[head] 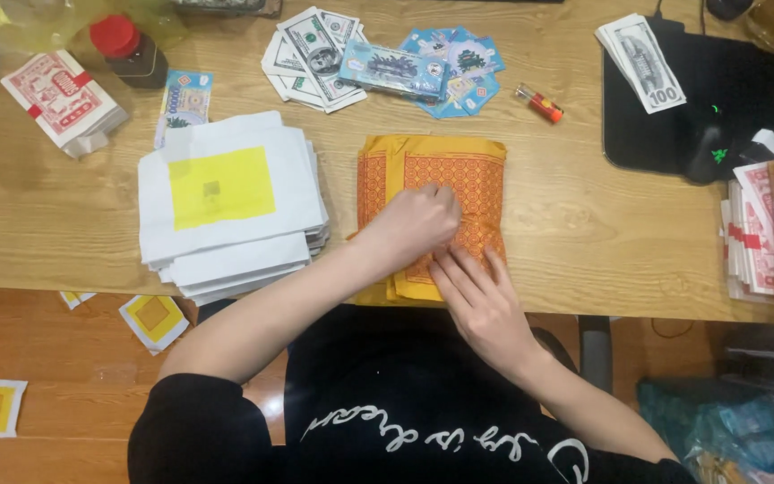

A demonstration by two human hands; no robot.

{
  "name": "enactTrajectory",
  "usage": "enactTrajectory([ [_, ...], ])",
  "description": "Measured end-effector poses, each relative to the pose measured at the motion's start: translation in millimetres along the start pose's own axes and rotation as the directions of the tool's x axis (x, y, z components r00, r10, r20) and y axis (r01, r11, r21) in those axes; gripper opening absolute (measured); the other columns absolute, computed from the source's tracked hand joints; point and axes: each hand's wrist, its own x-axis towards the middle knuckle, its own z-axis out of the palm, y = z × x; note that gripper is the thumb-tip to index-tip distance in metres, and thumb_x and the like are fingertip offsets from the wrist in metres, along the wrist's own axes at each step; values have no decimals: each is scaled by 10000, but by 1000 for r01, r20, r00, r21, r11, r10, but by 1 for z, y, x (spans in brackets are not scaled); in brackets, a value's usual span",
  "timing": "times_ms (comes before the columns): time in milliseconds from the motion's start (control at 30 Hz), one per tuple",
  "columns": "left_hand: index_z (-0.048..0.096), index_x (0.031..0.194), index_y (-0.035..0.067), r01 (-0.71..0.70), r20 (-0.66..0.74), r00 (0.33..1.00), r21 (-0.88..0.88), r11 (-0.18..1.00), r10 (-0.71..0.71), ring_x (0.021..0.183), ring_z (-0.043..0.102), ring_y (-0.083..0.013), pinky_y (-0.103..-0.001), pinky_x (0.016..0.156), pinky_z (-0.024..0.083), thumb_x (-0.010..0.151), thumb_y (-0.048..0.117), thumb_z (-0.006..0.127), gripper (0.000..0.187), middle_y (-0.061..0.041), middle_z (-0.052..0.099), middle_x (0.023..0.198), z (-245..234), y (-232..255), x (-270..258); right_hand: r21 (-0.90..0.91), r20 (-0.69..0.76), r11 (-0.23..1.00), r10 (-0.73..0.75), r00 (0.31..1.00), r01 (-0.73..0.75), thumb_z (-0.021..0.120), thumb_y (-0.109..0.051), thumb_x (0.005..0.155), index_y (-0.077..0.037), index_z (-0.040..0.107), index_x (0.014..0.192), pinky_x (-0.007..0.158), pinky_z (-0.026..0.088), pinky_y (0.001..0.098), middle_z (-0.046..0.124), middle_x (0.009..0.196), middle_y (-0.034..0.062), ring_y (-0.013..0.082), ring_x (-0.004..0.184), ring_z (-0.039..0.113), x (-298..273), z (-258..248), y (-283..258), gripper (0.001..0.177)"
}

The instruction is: The person repeatedly folds yellow patterned paper sheets in half and places them into a growing stack. The person handles the paper by hand, aligning edges and pressing folds before stacking. The task continues throughout the clip with no final destination shown.

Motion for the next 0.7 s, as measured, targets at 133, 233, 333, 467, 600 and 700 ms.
enactTrajectory([
  [133, 604, 710, 155, 73, -1, 997, 75, 995, -73, 598, 628, -141, -234, 460, 498, 779, 110, 563, 92, 17, 552, 644, 23, 3, 2, -26, -11, 1000, 9, 1000, -9, 552, -114, 919, -46, 606, 1260, 1070, 360, 553, 613, 1294, 141, 286, 1244, 562, -3, 5, -4, 352],
  [233, 594, 706, 148, 108, -18, 994, 68, 992, -107, 580, 628, -144, -240, 450, 505, 774, 100, 564, 88, 16, 543, 633, 24, 5, 2, -36, -25, 999, 14, 1000, -15, 571, -109, 908, -43, 617, 1243, 1056, 373, 564, 624, 1267, 139, 295, 1220, 574, 3, 5, -10, 344],
  [333, 593, 724, 142, 142, -26, 990, 61, 988, -141, 606, 624, -153, -243, 468, 509, 775, 97, 563, 74, 11, 535, 645, 10, 5, 0, -23, -35, 1000, 20, 999, -20, 600, -111, 891, -57, 633, 1219, 1049, 378, 572, 639, 1228, 121, 298, 1193, 586, 2, 1, -6, 335],
  [467, 598, 754, 123, 172, -28, 985, 20, 985, -172, 665, 615, -170, -234, 512, 491, 814, 66, 537, 103, -11, 540, 678, -6, 1, 3, 25, -61, 996, 87, 994, -85, 635, -123, 878, -106, 664, 1185, 1042, 402, 541, 637, 1248, 92, 294, 1179, 591, -12, -13, 3, 309],
  [600, 608, 773, 125, 83, -56, 995, -2, 997, -83, 697, 613, -206, -293, 571, 486, 806, 76, 551, 81, -37, 560, 694, 15, 3, 18, -16, -67, 980, 197, 978, -199, 676, -128, 846, -98, 662, 1196, 1014, 454, 510, 623, 1256, 117, 323, 1162, 603, -36, -17, 18, 352],
  [700, 625, 791, 153, 9, -57, 998, -40, 999, -11, 710, 647, -170, -276, 587, 515, 823, 91, 538, 111, -4, 600, 712, 21, 12, 36, -10, -138, 984, 173, 975, -176, 700, -73, 829, -92, 701, 1092, 967, 506, 472, 652, 1178, 121, 331, 1097, 638, -37, -19, 21, 264],
])
